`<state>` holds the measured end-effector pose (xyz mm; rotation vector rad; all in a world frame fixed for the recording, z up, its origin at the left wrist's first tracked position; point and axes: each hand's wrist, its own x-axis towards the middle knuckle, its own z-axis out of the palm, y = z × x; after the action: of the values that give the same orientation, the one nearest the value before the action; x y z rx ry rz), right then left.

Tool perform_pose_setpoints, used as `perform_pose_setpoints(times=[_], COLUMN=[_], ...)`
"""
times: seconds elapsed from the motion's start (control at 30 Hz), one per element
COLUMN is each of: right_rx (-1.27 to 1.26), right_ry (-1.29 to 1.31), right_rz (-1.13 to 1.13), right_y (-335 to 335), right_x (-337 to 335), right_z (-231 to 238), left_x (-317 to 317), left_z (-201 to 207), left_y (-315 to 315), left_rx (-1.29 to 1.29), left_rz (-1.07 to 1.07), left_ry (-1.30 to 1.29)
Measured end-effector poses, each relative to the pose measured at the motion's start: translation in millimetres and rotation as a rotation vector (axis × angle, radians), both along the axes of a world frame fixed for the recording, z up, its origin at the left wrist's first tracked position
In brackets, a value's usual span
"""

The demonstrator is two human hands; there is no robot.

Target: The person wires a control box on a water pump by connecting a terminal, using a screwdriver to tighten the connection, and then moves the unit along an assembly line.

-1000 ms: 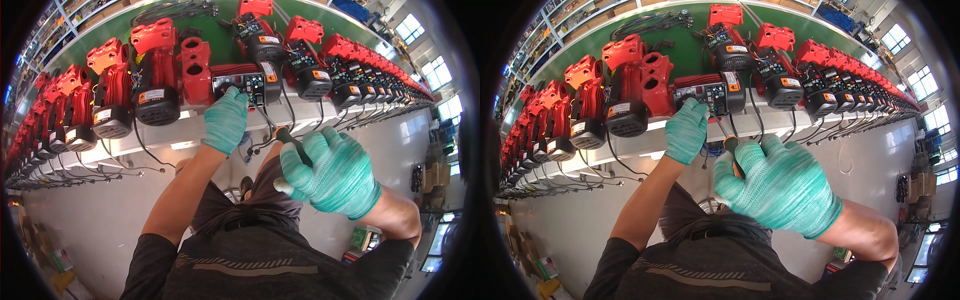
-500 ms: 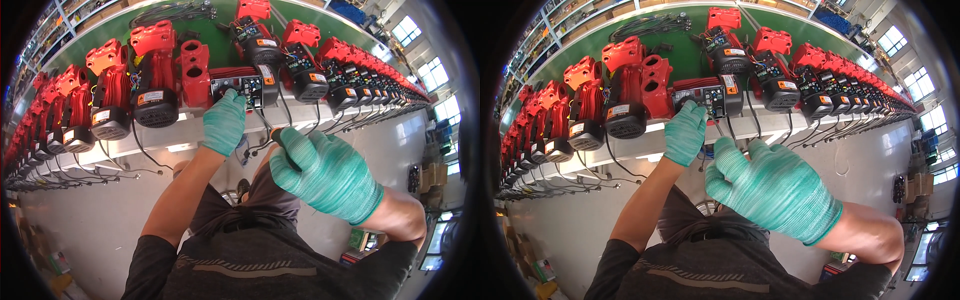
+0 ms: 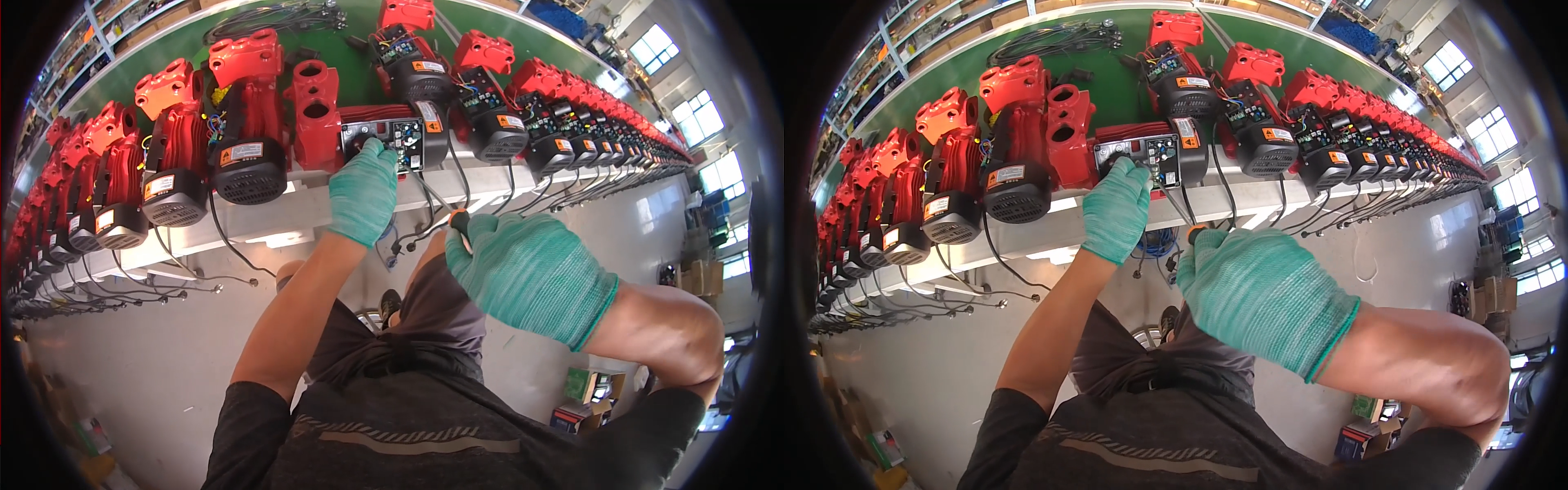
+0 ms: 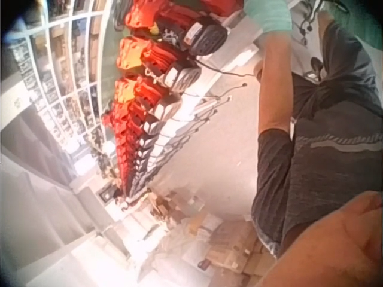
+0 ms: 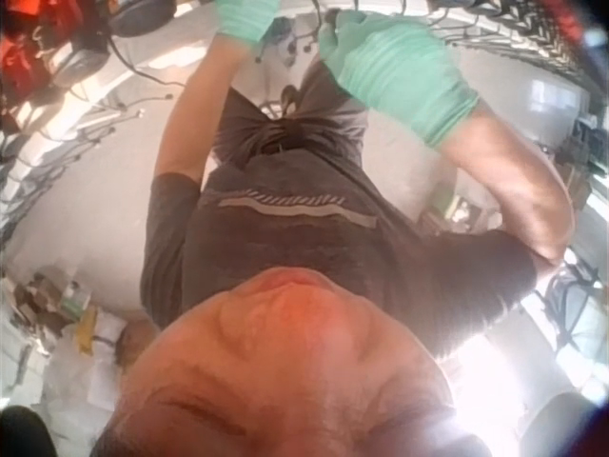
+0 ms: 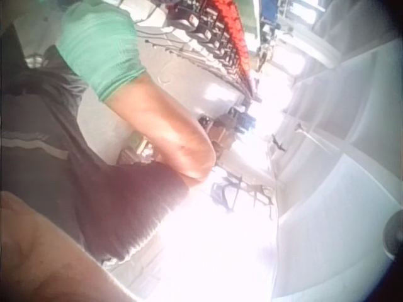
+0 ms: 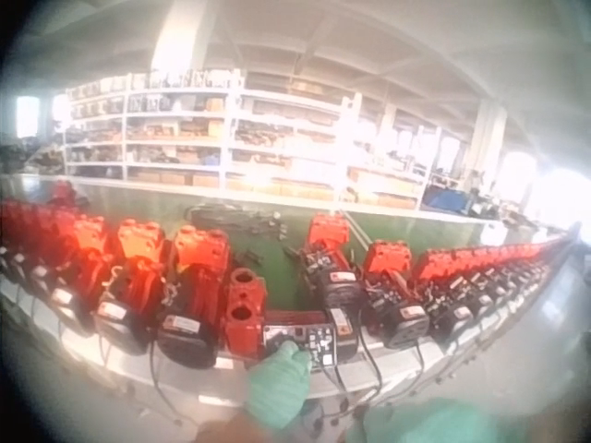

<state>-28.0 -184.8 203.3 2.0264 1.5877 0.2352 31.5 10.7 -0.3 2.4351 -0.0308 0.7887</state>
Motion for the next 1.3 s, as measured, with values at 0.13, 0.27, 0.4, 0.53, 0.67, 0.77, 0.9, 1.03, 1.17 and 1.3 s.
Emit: perform_pose_setpoints(times=[0.13, 0.27, 0.4, 0.53, 0.67, 0.77, 0.9, 1.03, 1.17, 1.3], right_rx=[0.390, 0.789, 0.226, 0.150, 0.657, 0.708, 0.235, 0.018, 0.469, 0.591], right_ry=[0.379, 0.933, 0.450, 0.370, 1.040, 0.968, 0.343, 0.160, 0.644, 0.798], right_rz=[-0.204, -0.864, -0.469, -0.346, -0.978, -0.846, -0.430, -0.468, -0.607, -0.843], right_y=[2.1, 0.8, 16.4, 5.3, 9.3, -1.7, 20.3, 29.1, 19.8, 17.9], right_x=[9.8, 2.0, -2.7, 4.5, 12.4, 10.7, -2.2, -8.1, 26.4, 14.1], right_z=[-2.2, -3.4, 9.2, 4.2, 8.2, -12.6, 1.4, -3.5, 3.6, -4.0], left_x=[1.3, -0.9, 0.9, 4.8, -1.7, 1.1, 2.1, 3.0, 1.5, 3.7], left_z=[2.1, 2.0, -0.3, 5.6, 4.1, 2.0, -0.1, 2.3, 2.7, -2.0], left_y=[-1.6, 0.2, 2.0, -7.6, 1.0, -0.2, -0.9, -1.6, 1.6, 0.9], left_rx=[0.069, 0.095, 0.173, 0.166, 0.128, 0.081, 0.127, 0.136, 0.082, 0.063], left_rz=[0.007, 0.032, 0.040, 0.006, 0.022, 0.013, 0.016, 0.010, -0.007, -0.005], left_ry=[-0.027, 0.028, 0.070, 0.037, 0.035, 0.011, 0.044, 0.052, 0.040, 0.034])
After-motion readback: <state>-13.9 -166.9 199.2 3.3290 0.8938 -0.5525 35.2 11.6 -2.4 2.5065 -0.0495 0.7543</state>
